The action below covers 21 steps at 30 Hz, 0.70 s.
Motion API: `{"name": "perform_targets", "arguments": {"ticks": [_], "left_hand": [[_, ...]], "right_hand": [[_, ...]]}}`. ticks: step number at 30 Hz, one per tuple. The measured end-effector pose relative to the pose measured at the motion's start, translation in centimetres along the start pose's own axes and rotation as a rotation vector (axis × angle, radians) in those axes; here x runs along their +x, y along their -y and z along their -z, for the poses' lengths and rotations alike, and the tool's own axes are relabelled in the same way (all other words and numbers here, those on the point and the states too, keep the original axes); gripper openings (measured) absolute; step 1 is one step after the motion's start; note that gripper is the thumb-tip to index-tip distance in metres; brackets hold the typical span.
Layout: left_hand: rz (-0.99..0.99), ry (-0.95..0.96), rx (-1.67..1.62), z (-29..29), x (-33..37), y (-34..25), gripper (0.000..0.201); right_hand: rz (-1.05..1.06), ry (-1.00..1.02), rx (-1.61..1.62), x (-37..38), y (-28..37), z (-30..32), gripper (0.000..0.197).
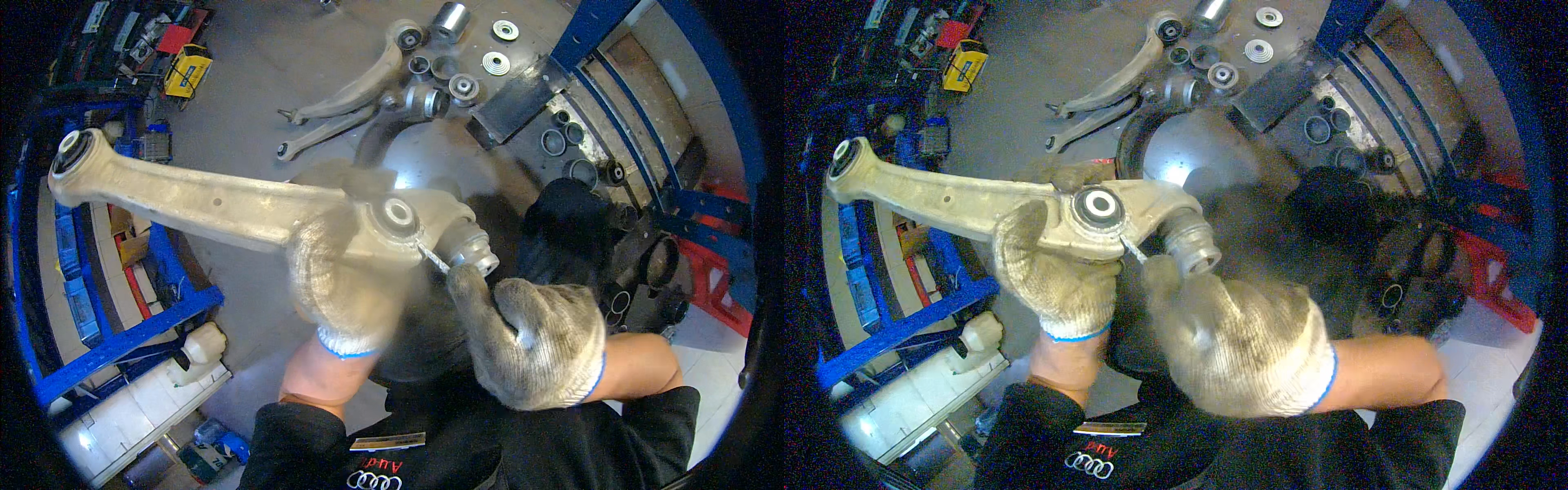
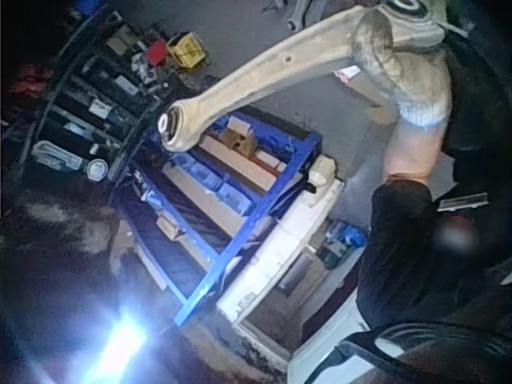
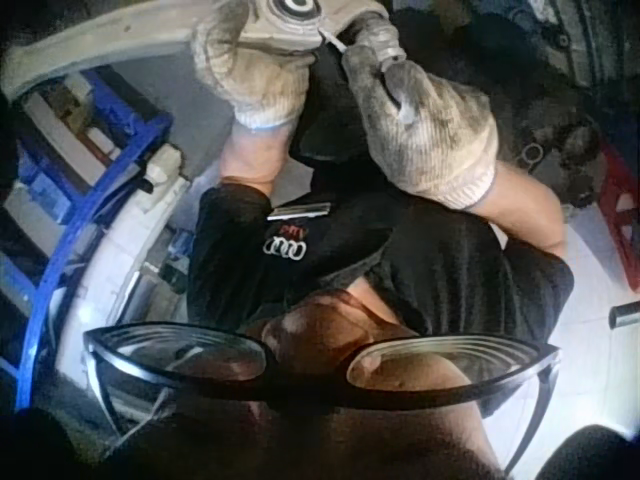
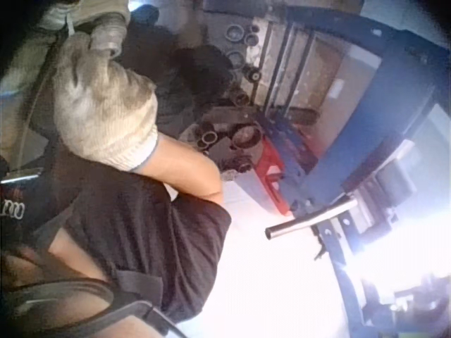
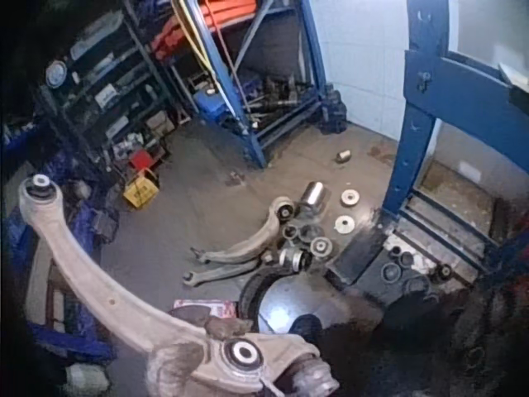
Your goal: The person uses a hydraulic press to install a cylindrical bushing into a curved metal control arm. After pressing, they remove the part and use a small metal tool to scrape and clean the bushing seating area on the control arm.
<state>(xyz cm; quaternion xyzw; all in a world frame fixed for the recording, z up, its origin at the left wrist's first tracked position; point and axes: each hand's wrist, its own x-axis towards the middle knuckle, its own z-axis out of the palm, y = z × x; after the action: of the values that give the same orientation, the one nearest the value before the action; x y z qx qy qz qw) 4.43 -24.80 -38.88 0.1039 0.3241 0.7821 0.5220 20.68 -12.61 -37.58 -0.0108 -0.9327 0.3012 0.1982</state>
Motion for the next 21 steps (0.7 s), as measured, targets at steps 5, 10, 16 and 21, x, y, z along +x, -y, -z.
{"name": "perform_targets", "arguments": {"ticks": [5, 10, 16, 21], "left_hand": [[-0.091, -0.318, -0.162, 0.2, -0.8, 0.0, 0.063], [-0.178, -0.244, -0.524, 0.4, -0.5, -0.2, 0.050], [-0.242, -0.261, -0.492, -1.2, -0.5, 0.1, 0.042], [-0.305, -0.412, -0.218, -1.1, -0.1, 0.2, 0.040]], "right_hand": [[-0.088, -0.080, 0.088, -0.8, 0.6, -2.9, 0.058], [-0.191, -0.016, 0.087, -1.6, 1.2, -5.5, 0.055], [-0.328, -0.164, 0.208, -0.1, 1.5, -6.5, 0.040], [-0.413, 0.043, 0.454, 0.1, 0.2, -1.6, 0.033]]}}
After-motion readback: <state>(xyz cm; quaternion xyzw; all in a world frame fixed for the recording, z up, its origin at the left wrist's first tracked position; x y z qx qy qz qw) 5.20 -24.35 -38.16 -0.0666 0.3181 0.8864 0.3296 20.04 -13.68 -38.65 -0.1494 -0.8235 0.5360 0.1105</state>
